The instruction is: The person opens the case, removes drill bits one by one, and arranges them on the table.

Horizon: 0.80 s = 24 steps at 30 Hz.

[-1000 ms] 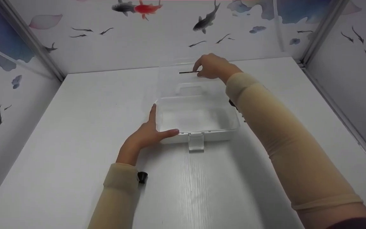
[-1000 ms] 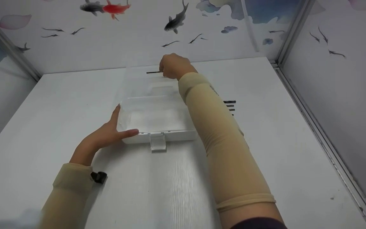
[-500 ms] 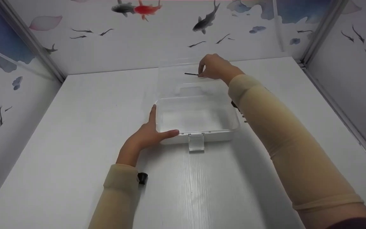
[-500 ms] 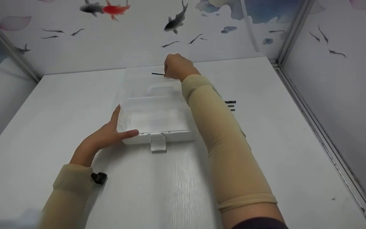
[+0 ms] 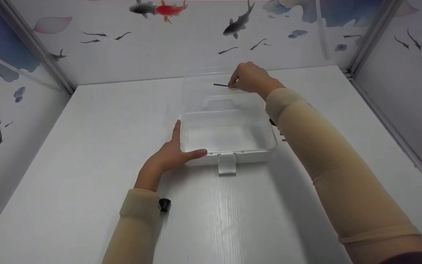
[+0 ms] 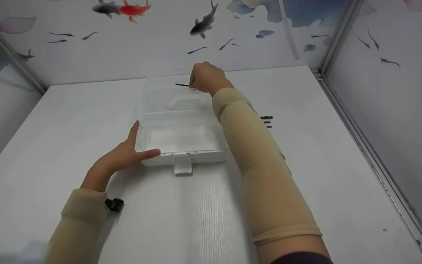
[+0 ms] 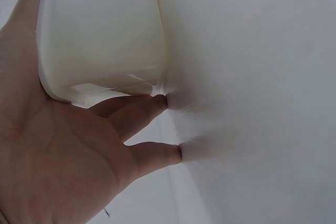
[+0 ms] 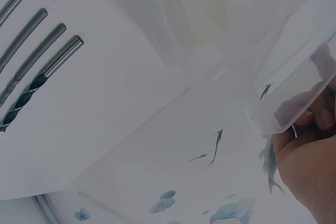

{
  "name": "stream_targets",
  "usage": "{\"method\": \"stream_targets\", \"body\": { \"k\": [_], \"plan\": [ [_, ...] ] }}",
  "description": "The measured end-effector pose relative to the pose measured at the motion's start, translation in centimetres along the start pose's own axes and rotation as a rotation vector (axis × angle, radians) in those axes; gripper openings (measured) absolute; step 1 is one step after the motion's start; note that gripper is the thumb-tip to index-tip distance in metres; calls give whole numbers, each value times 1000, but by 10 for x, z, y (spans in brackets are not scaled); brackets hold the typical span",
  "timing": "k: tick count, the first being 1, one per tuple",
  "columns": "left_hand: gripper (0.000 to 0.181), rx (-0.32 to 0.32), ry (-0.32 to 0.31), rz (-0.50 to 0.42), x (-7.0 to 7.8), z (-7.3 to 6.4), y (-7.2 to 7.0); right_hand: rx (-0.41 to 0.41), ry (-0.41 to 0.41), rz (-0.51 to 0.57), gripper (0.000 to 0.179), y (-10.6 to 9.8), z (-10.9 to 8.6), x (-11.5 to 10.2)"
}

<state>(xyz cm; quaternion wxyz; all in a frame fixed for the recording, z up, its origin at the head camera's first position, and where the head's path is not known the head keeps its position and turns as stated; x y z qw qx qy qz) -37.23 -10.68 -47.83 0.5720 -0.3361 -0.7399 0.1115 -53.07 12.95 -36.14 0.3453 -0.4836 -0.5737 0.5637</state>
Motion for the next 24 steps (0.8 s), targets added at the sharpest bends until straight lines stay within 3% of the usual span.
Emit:
{"method": "stream_targets", "body": {
  "k": [11,18,24],
  "plan": [
    [147,7,-3,2,0,-1,0,109,-77,-39,24,-4,-2,-6],
    [145,-9,17,0,2,-2,2,60,-123,-11,25,-1,-3,-1],
    [143,-10,18,-4,2,-3,-1,34,-148,85,26,-9,-6,-2]
  ]
}}
Point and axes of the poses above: each hand's wrist, its own z-axis towards the middle knuckle, its own y-axis out of the palm, x = y × z, the point moved 10 cm from there along z, towards the middle knuckle, and after that the axes turned 10 degrees about -z, right-handed, at the moved point
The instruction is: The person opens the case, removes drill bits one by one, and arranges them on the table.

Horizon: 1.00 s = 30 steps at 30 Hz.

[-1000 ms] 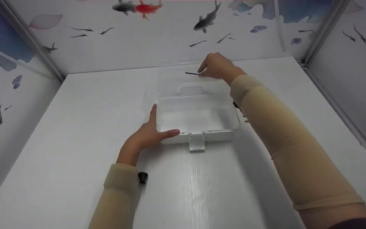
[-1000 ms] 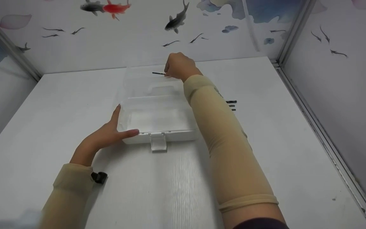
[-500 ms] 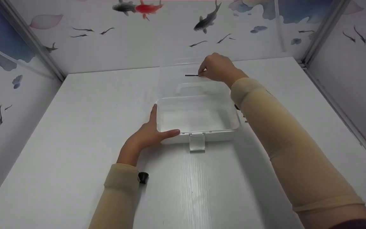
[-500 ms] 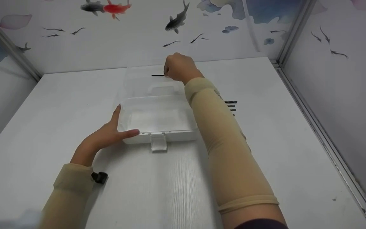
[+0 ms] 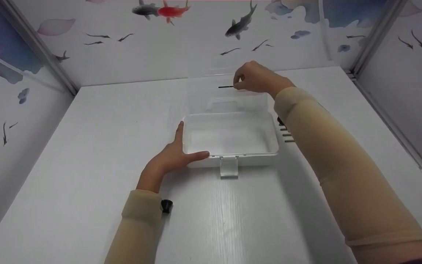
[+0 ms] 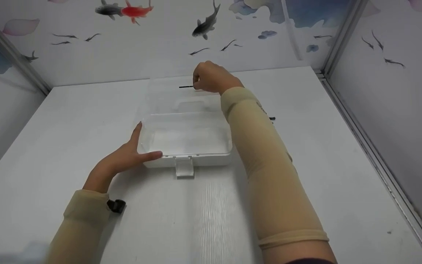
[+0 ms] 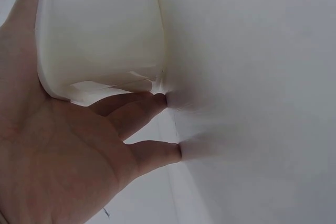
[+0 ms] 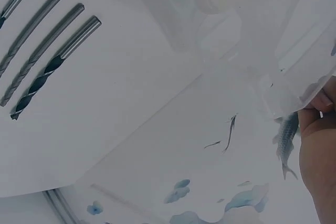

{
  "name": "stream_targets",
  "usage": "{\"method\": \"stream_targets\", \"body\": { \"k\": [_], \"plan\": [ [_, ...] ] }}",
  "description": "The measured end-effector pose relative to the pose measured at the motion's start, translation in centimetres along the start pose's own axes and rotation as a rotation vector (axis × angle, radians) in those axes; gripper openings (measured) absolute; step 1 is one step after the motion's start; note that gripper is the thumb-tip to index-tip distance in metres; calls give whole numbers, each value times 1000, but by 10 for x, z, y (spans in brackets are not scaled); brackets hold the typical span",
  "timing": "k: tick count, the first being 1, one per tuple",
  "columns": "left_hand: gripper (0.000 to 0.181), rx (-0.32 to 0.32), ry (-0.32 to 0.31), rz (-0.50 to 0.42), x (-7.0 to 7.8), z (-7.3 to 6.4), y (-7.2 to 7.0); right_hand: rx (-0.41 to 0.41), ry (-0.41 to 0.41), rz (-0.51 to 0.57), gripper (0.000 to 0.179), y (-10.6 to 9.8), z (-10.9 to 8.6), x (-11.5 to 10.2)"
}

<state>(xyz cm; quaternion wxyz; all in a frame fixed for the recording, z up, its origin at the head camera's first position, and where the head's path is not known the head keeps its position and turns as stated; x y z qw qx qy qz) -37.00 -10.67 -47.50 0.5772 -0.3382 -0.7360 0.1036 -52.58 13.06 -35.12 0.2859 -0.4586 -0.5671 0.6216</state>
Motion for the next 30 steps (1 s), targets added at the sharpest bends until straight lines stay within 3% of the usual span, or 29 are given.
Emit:
{"method": "stream_targets", "body": {
  "k": [13,25,30],
  "plan": [
    [145,19,-31,39,-4,1,0,97,-27,78,20,-29,-12,-13],
    [146,34,-34,28,-4,1,1,184,35,106,19,-64,-40,0],
    [146,30,-30,25,-2,2,4,217,18,98,19,-70,-58,7]
  ]
}}
Point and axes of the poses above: each hand's wrist, its own z-axis towards the middle knuckle, its own y-axis out of the palm, x = y × z, the point moved 10 cm from there along z, towards the middle knuckle, and after that the axes turned 10 degrees about -z, right-handed, at the moved point
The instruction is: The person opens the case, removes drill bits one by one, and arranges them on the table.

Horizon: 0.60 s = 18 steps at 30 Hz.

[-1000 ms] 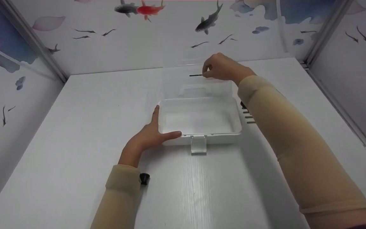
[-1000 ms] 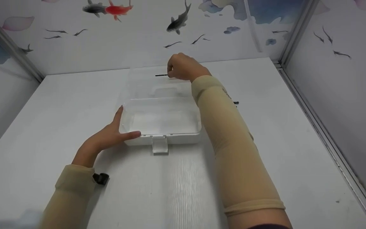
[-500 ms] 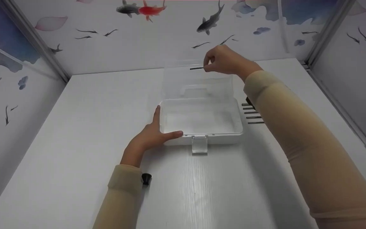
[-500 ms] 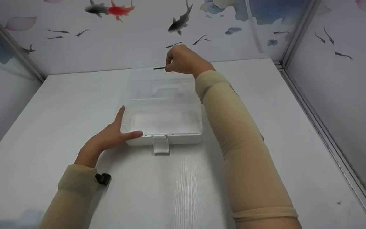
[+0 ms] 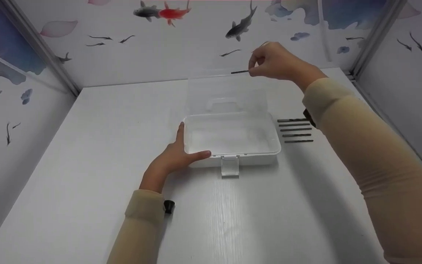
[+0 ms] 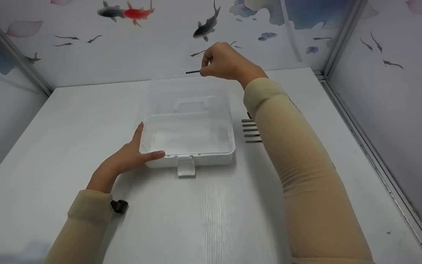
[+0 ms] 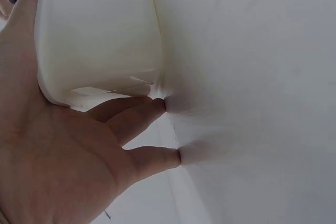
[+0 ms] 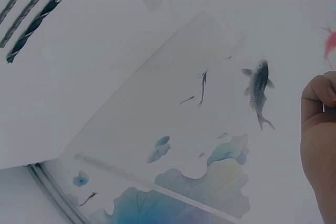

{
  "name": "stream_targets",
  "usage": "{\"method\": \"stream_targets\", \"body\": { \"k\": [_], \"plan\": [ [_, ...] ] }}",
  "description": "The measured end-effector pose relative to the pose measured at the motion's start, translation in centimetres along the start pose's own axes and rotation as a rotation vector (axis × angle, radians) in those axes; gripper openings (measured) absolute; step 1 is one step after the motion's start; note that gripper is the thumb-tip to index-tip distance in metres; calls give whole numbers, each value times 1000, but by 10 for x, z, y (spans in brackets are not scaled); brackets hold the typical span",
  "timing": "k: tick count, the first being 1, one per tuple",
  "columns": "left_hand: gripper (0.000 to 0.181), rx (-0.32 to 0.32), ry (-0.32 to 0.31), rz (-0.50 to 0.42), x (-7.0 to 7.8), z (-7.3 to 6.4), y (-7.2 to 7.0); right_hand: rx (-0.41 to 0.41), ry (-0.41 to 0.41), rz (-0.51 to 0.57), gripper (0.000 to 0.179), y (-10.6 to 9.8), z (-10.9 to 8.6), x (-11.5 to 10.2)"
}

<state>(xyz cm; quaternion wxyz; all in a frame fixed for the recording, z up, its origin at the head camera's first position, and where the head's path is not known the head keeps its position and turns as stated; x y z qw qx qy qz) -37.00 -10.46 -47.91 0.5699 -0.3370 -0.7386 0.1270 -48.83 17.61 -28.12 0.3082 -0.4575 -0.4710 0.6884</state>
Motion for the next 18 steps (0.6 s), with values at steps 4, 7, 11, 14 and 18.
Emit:
{"method": "stream_targets", "body": {
  "k": [4,7,11,14,18],
  "plan": [
    [147,-6,6,1,1,2,3,11,-13,-2,19,-5,-17,7],
    [148,-4,9,4,0,2,2,9,-22,1,19,-8,-28,10],
    [149,2,25,1,1,2,-1,47,-37,0,19,-19,-43,13],
    [149,0,31,-1,2,1,-3,76,-41,0,18,-26,-56,17],
    [148,-5,22,6,1,1,-3,87,-44,12,15,-27,-70,24]
  ]
}}
Point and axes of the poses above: each hand's wrist, its own z-axis towards the middle knuckle, its own y-axis out of the palm, x = y × z, the point moved 10 cm from there along z, towards the middle knuckle, and after that the axes turned 10 degrees about -z, right-handed, at the moved point
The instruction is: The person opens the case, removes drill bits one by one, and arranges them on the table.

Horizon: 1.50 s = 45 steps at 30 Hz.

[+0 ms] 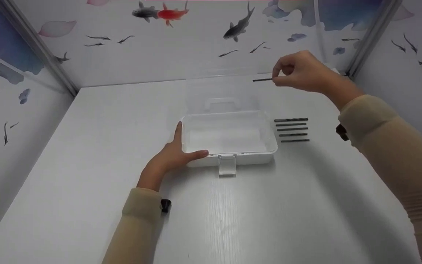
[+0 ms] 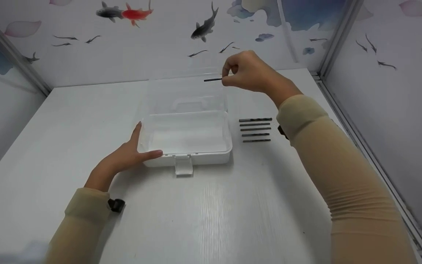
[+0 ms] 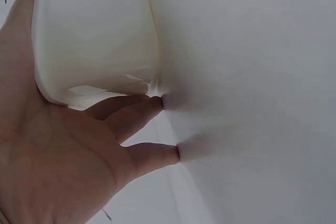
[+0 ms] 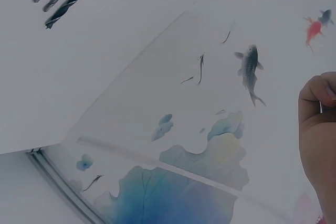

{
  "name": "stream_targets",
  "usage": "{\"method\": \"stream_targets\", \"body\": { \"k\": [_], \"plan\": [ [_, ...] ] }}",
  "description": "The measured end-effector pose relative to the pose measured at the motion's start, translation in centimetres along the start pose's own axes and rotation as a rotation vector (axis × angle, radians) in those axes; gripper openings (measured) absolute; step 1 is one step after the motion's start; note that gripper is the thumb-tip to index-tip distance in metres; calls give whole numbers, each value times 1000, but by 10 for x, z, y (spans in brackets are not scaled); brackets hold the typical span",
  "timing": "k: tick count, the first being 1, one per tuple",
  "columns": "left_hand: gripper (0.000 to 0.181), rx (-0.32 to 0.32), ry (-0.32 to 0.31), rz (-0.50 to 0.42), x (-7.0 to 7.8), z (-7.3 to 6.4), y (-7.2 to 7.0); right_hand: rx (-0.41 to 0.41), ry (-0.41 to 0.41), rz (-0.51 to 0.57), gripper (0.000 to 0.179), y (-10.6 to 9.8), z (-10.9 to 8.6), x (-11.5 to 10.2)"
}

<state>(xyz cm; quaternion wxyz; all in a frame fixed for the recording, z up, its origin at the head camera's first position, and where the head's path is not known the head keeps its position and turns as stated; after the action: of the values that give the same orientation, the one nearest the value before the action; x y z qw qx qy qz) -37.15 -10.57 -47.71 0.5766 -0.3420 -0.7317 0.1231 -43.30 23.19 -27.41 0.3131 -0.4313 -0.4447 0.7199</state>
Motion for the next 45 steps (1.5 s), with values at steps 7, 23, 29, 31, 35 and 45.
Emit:
{"method": "stream_targets", "body": {
  "k": [7,23,29,31,35,45],
  "plan": [
    [147,1,19,6,4,0,0,8,37,22,10,5,-23,18],
    [148,-21,4,-13,1,0,1,-37,147,75,4,42,-67,67],
    [147,-17,8,-12,2,-3,1,-73,192,112,5,62,-81,84],
    [147,-15,7,-12,2,-3,1,-88,203,116,6,69,-86,90],
    [147,-15,3,-11,2,-3,1,-131,225,122,10,84,-95,101],
    [147,-7,10,-3,1,-2,1,-242,234,124,17,119,-113,122]
  ]
}}
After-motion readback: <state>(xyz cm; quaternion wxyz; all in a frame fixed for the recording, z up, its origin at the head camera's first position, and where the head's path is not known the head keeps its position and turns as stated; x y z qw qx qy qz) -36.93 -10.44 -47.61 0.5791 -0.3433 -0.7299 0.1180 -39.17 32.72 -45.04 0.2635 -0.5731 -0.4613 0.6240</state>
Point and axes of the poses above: each hand's wrist, its own z-axis towards the middle knuckle, its own y-axis out of the palm, x = y × z, the point moved 10 cm from there along z, towards the middle knuckle, and after that the axes turned 10 degrees about -z, right-handed, at the moved point
